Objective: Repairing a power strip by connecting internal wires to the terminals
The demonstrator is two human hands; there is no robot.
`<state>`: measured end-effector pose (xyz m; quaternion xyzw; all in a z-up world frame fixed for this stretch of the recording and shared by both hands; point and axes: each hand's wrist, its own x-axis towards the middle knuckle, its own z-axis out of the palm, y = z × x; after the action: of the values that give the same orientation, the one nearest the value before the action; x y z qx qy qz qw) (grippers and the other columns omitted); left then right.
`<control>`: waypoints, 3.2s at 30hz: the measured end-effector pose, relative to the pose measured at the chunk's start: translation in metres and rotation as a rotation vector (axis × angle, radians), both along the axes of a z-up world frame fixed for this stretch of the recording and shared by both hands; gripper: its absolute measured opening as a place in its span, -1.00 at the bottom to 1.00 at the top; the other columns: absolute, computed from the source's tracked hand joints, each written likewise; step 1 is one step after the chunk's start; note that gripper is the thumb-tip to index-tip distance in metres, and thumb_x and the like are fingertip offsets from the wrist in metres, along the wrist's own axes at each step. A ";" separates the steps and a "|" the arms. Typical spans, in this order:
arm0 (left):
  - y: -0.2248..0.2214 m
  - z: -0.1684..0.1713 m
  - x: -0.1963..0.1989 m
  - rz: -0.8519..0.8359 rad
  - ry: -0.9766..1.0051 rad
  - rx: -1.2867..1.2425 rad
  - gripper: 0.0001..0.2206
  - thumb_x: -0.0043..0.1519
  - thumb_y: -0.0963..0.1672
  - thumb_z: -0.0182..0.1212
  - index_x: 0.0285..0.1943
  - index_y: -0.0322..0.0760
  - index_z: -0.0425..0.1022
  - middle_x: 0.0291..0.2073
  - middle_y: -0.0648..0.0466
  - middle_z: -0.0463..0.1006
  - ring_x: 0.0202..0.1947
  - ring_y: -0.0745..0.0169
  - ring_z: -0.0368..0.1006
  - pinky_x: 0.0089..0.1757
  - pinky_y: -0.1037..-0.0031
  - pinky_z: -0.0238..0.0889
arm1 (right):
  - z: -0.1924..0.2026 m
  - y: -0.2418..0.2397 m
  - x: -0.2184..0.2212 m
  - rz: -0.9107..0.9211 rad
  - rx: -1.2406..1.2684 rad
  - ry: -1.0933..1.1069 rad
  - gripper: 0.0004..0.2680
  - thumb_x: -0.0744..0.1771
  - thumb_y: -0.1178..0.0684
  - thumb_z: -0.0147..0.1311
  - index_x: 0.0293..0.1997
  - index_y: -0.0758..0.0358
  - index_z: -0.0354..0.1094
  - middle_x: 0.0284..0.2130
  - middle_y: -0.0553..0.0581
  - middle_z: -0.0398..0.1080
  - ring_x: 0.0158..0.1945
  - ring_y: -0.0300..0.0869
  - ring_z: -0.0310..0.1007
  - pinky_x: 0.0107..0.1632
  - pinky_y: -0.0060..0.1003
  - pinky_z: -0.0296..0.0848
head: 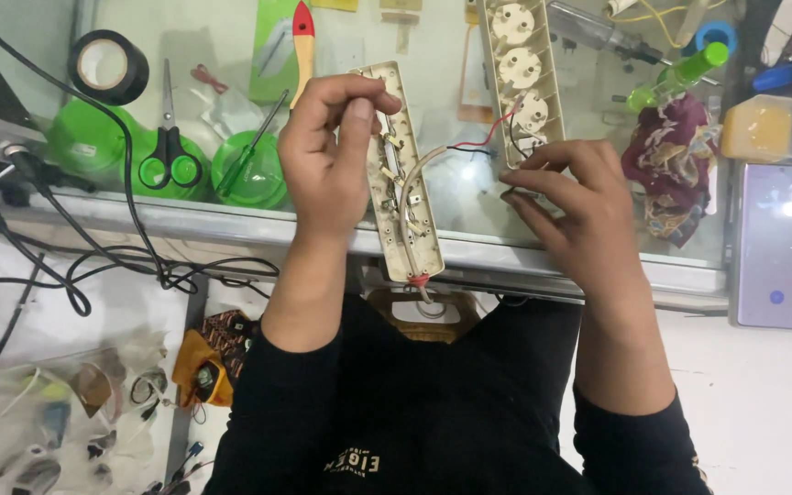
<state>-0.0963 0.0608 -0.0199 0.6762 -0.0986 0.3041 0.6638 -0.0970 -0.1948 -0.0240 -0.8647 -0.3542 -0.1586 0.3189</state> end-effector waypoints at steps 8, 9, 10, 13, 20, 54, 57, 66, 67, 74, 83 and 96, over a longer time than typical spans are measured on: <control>0.028 0.011 0.000 0.012 0.020 0.513 -0.89 0.38 -0.25 0.12 0.00 -0.33 0.55 -0.20 0.02 0.64 -0.14 0.13 0.52 -0.10 0.36 0.36 | -0.010 -0.005 -0.005 0.019 0.083 -0.009 -0.89 0.42 0.33 0.22 0.03 0.34 0.56 -0.08 0.23 0.46 -0.03 0.07 0.36 0.08 -0.07 0.28; 0.029 0.012 0.003 0.012 -0.002 0.599 -0.89 0.37 -0.25 0.16 0.00 -0.31 0.56 -0.19 0.06 0.64 -0.14 0.11 0.48 -0.12 0.34 0.32 | -0.010 -0.005 -0.005 0.001 0.075 0.000 -0.88 0.41 0.33 0.24 0.04 0.35 0.55 -0.07 0.23 0.46 -0.02 0.07 0.36 0.09 -0.08 0.29; 0.030 0.011 0.008 0.018 -0.001 0.601 -0.89 0.37 -0.25 0.16 0.00 -0.31 0.56 -0.19 0.06 0.64 -0.14 0.11 0.48 -0.12 0.34 0.32 | -0.010 -0.006 -0.004 0.007 0.078 0.000 -0.88 0.41 0.33 0.24 0.04 0.35 0.55 -0.07 0.23 0.46 -0.02 0.07 0.36 0.09 -0.08 0.29; 0.028 0.007 0.020 -0.059 0.009 0.772 -0.89 0.39 -0.16 0.18 0.04 -0.19 0.58 -0.12 0.13 0.67 -0.10 0.11 0.50 -0.05 0.25 0.25 | -0.012 -0.008 -0.003 0.018 0.096 0.039 -0.92 0.41 0.26 0.26 -0.01 0.36 0.55 -0.08 0.24 0.47 0.00 0.07 0.38 0.11 -0.08 0.29; -0.004 0.011 0.034 -0.302 0.136 1.141 -0.67 0.26 -0.03 0.35 0.21 0.08 0.54 -0.03 0.27 0.66 -0.09 0.11 0.35 -0.05 0.16 0.08 | -0.011 -0.009 -0.006 -0.070 0.161 0.107 -0.91 0.40 0.32 0.29 -0.09 0.38 0.43 -0.13 0.24 0.51 -0.03 0.04 0.45 0.03 -0.12 0.30; -0.006 -0.016 0.037 -0.286 -0.044 0.895 -0.97 0.26 -0.11 0.36 -0.18 -0.03 0.62 -0.31 0.21 0.58 -0.23 0.17 0.46 -0.17 0.35 0.32 | -0.015 -0.015 0.035 -0.241 0.482 0.398 -0.95 0.42 0.40 0.06 -0.07 0.53 0.42 -0.23 0.39 0.43 -0.26 -0.03 0.48 -0.22 -0.19 0.59; -0.008 -0.015 0.037 -0.284 -0.025 0.890 -0.97 0.25 -0.13 0.37 -0.18 -0.07 0.63 -0.33 0.18 0.59 -0.24 0.16 0.48 -0.18 0.35 0.34 | -0.012 -0.009 0.032 -0.227 0.519 0.391 -0.94 0.40 0.43 0.06 -0.06 0.55 0.37 -0.22 0.39 0.42 -0.30 -0.05 0.49 -0.25 -0.19 0.61; -0.008 -0.018 0.038 -0.271 -0.034 0.866 -0.94 0.23 -0.15 0.37 -0.16 -0.10 0.62 -0.33 0.16 0.58 -0.25 0.14 0.47 -0.19 0.33 0.37 | 0.000 -0.007 0.027 -0.231 0.382 0.320 -0.81 0.36 0.42 0.21 0.06 0.50 0.38 -0.18 0.29 0.33 -0.17 -0.02 0.40 -0.17 -0.17 0.53; -0.009 -0.018 0.038 -0.271 -0.036 0.866 -0.94 0.23 -0.15 0.37 -0.16 -0.10 0.62 -0.33 0.16 0.58 -0.25 0.14 0.47 -0.19 0.33 0.37 | 0.002 -0.008 0.023 -0.232 0.382 0.318 -0.81 0.36 0.42 0.21 0.06 0.50 0.38 -0.18 0.29 0.33 -0.17 -0.02 0.40 -0.17 -0.17 0.53; -0.014 -0.006 0.036 -0.342 0.012 0.858 -0.69 0.22 -0.16 0.31 0.15 -0.04 0.48 -0.39 0.18 0.52 -0.28 0.12 0.47 -0.19 0.28 0.34 | 0.005 -0.012 0.003 -0.203 0.243 0.226 -0.86 0.33 0.43 0.18 -0.09 0.43 0.38 -0.21 0.28 0.30 -0.21 0.06 0.37 -0.25 -0.17 0.39; -0.036 -0.005 0.044 -0.176 -0.204 1.181 -0.88 0.31 -0.10 0.16 -0.02 0.08 0.52 -0.51 0.18 0.48 -0.38 0.12 0.49 -0.27 0.31 0.32 | 0.003 -0.005 -0.017 -0.119 0.155 0.158 -0.87 0.33 0.30 0.17 -0.09 0.24 0.54 -0.26 0.20 0.43 -0.22 0.10 0.44 -0.12 -0.09 0.42; -0.040 -0.023 0.050 -0.230 -0.102 0.985 -0.96 0.32 -0.04 0.21 -0.14 0.08 0.53 -0.47 0.27 0.56 -0.32 0.29 0.56 -0.29 0.44 0.41 | 0.007 0.014 -0.021 -0.102 0.254 0.256 -0.87 0.35 0.28 0.16 -0.04 0.31 0.53 -0.17 0.22 0.55 -0.14 0.09 0.56 -0.16 -0.17 0.50</control>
<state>-0.0462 0.0209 -0.0432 0.8779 -0.3365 0.1791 0.2897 -0.1184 -0.1810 -0.0172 -0.8474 -0.2437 -0.1065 0.4596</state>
